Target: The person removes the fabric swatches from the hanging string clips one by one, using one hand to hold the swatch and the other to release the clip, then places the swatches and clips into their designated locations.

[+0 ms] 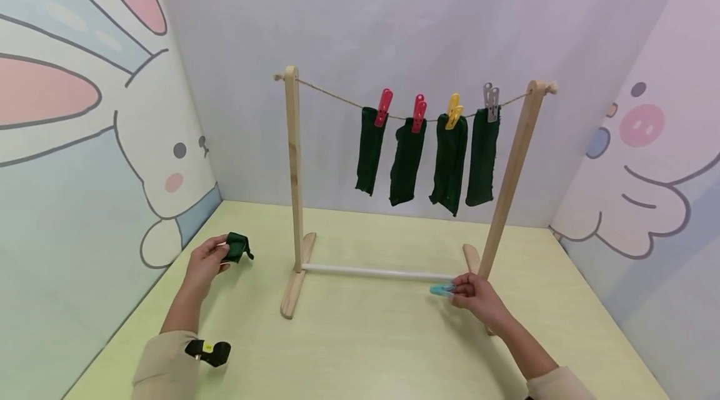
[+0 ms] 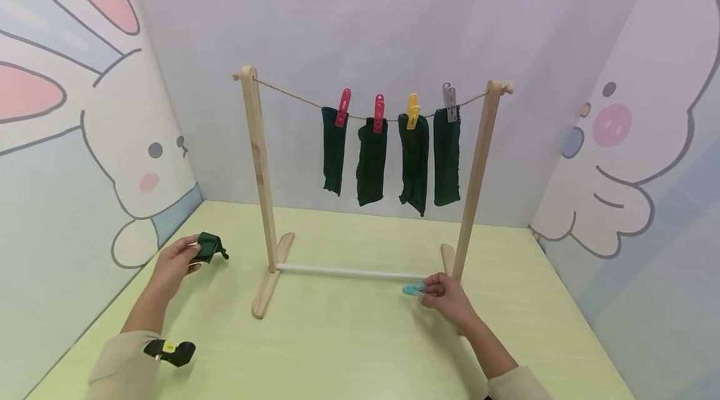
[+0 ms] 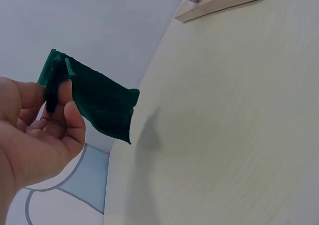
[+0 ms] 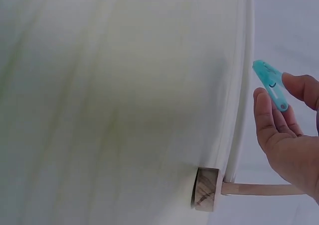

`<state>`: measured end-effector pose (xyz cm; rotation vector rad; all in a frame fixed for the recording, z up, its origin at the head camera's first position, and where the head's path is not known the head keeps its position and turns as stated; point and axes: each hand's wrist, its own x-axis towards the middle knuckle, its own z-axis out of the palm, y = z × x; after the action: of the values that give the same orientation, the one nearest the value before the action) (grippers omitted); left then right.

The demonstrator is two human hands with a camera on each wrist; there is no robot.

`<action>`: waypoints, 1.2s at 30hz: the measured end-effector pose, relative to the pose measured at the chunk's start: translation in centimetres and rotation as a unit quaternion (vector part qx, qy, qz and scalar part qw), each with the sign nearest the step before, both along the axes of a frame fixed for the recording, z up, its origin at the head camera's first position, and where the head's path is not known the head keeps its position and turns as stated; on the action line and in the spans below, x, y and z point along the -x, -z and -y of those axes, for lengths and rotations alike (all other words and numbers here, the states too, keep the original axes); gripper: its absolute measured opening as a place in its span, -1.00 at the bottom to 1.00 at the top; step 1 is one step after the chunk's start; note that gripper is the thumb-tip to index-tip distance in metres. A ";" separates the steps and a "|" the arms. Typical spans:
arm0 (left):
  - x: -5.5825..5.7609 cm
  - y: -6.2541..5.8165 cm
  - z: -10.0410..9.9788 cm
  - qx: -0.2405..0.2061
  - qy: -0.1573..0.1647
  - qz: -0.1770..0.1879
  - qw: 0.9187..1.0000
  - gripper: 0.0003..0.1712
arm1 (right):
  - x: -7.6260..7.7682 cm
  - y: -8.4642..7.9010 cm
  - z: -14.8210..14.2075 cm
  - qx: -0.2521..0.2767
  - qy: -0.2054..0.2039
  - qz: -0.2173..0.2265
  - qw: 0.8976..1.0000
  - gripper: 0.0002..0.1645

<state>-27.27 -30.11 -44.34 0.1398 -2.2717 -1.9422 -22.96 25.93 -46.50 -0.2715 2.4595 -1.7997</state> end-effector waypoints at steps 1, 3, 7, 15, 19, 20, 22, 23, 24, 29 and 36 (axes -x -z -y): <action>0.1 0.1 0.0 -0.006 -0.001 0.001 1.000 -0.53 | 0.1 0.2 -0.1 0.001 0.005 0.002 1.000 -0.60; 0.2 0.4 0.1 -0.012 -0.001 0.003 1.000 -0.53 | 0.3 0.5 -0.3 0.003 0.021 0.005 1.000 -0.60; -0.1 0.9 0.4 0.005 -0.009 0.022 1.000 -0.53 | 0.7 1.0 -0.7 0.003 0.065 0.012 0.998 -0.58; -1.4 1.6 1.1 0.033 -0.034 0.056 0.997 -0.51 | 0.9 1.1 -1.6 -0.024 0.105 0.019 0.994 -0.56; -2.1 2.0 1.5 0.031 -0.035 0.069 0.997 -0.52 | 1.0 1.2 -1.8 -0.029 0.108 0.020 0.994 -0.57; -2.2 2.1 1.6 0.030 -0.036 0.073 0.996 -0.52 | 1.0 1.3 -1.8 -0.031 0.108 0.020 0.993 -0.58; -2.5 2.3 1.7 0.028 -0.035 0.080 0.996 -0.53 | 1.1 1.4 -1.9 -0.037 0.111 0.018 0.993 -0.59; -2.7 2.4 1.8 0.029 -0.036 0.083 0.995 -0.53 | 1.1 1.5 -2.0 -0.040 0.112 0.017 0.993 -0.59; -2.8 2.5 1.9 0.034 -0.037 0.086 0.995 -0.54 | 1.1 1.5 -2.0 -0.044 0.113 0.016 0.992 -0.60; -3.4 2.7 2.4 0.050 -0.035 0.100 0.993 -0.54 | 1.1 1.6 -2.3 -0.061 0.117 0.014 0.991 -0.61; -4.3 3.2 3.8 0.051 -0.010 0.130 0.990 -0.50 | 1.1 1.8 -2.7 -0.082 0.113 0.018 0.990 -0.59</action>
<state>-23.02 -33.90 -47.54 0.4250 -2.5126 -1.8890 -24.08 28.67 -48.33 0.0536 2.6861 -1.6440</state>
